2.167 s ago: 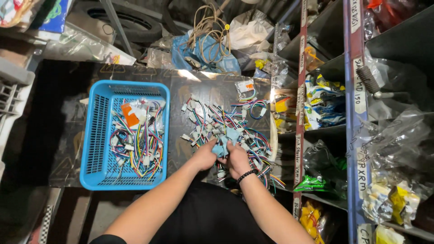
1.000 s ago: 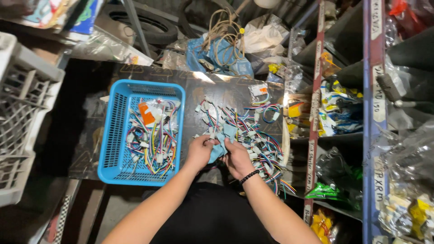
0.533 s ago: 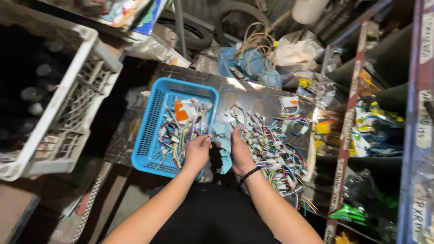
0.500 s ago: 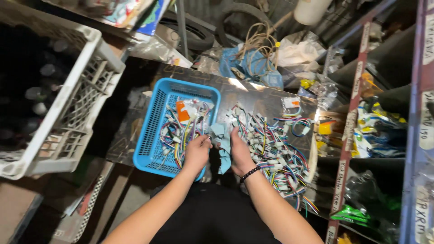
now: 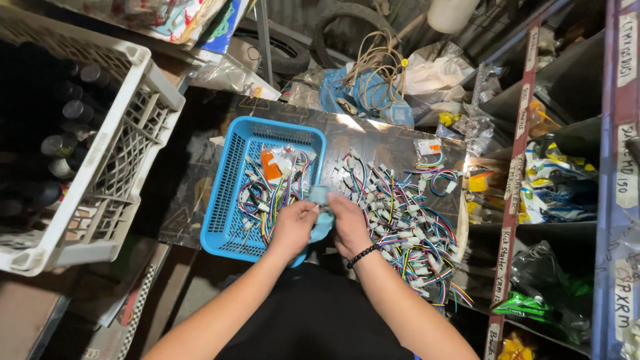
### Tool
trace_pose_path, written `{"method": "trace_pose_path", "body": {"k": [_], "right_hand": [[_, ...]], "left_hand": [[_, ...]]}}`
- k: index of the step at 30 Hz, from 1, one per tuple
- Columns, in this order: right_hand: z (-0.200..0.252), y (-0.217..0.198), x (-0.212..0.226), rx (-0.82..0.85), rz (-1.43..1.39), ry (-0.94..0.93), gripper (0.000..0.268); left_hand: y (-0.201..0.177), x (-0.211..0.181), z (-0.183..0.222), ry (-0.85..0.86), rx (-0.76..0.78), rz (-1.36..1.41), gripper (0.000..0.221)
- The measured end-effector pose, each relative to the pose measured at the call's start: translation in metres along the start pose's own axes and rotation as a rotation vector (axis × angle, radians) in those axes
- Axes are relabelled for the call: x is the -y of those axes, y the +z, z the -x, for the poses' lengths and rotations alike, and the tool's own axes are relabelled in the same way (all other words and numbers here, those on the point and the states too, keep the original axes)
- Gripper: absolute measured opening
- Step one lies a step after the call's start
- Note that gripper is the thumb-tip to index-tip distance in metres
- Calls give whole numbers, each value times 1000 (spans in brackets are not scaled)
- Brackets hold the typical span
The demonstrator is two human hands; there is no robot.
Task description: Cleaning and inspecting electrical wiring harnesses using a cloth.
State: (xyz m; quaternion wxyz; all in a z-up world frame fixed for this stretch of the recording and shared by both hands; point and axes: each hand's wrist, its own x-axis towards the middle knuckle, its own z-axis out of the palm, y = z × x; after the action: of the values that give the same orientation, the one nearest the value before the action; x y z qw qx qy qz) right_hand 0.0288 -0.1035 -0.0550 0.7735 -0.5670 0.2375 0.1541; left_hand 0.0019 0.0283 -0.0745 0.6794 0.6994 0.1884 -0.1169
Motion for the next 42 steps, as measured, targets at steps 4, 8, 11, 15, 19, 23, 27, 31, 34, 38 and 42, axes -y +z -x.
{"method": "trace_pose_path", "body": {"k": [4,8,11,15,19,23,27,31,34,38,42], "right_hand": [[-26,-24,-12,-232,-75,-131,24],[-6,-20,-2,-246,132,-250,34],[1,-16,-4,-118,259,-319,31],[10,-11,5,11,-36,-200,28],[8,-25,6,31,-127,-114,20],[11,-35,5,117,-204,-64,18],[22,-30,16,154,-51,-71,21],[13,-36,6,139,-16,-85,19],[16,-33,7,85,-99,-50,17],[20,-28,29,-49,-229,-63,21],[32,-24,51,-168,-229,-80,33]], "left_hand": [[0,-10,-2,44,6,89,18],[0,-16,0,78,-13,140,17],[6,-17,0,72,31,108,16],[8,-16,2,63,85,77,16],[10,-17,7,48,104,64,17],[10,-15,10,57,115,1,18],[3,-22,17,85,91,-171,16],[3,-27,21,107,66,-231,13],[6,-33,23,140,73,-275,14],[8,-43,31,154,92,-214,14],[4,-43,30,122,6,-159,16]]}}
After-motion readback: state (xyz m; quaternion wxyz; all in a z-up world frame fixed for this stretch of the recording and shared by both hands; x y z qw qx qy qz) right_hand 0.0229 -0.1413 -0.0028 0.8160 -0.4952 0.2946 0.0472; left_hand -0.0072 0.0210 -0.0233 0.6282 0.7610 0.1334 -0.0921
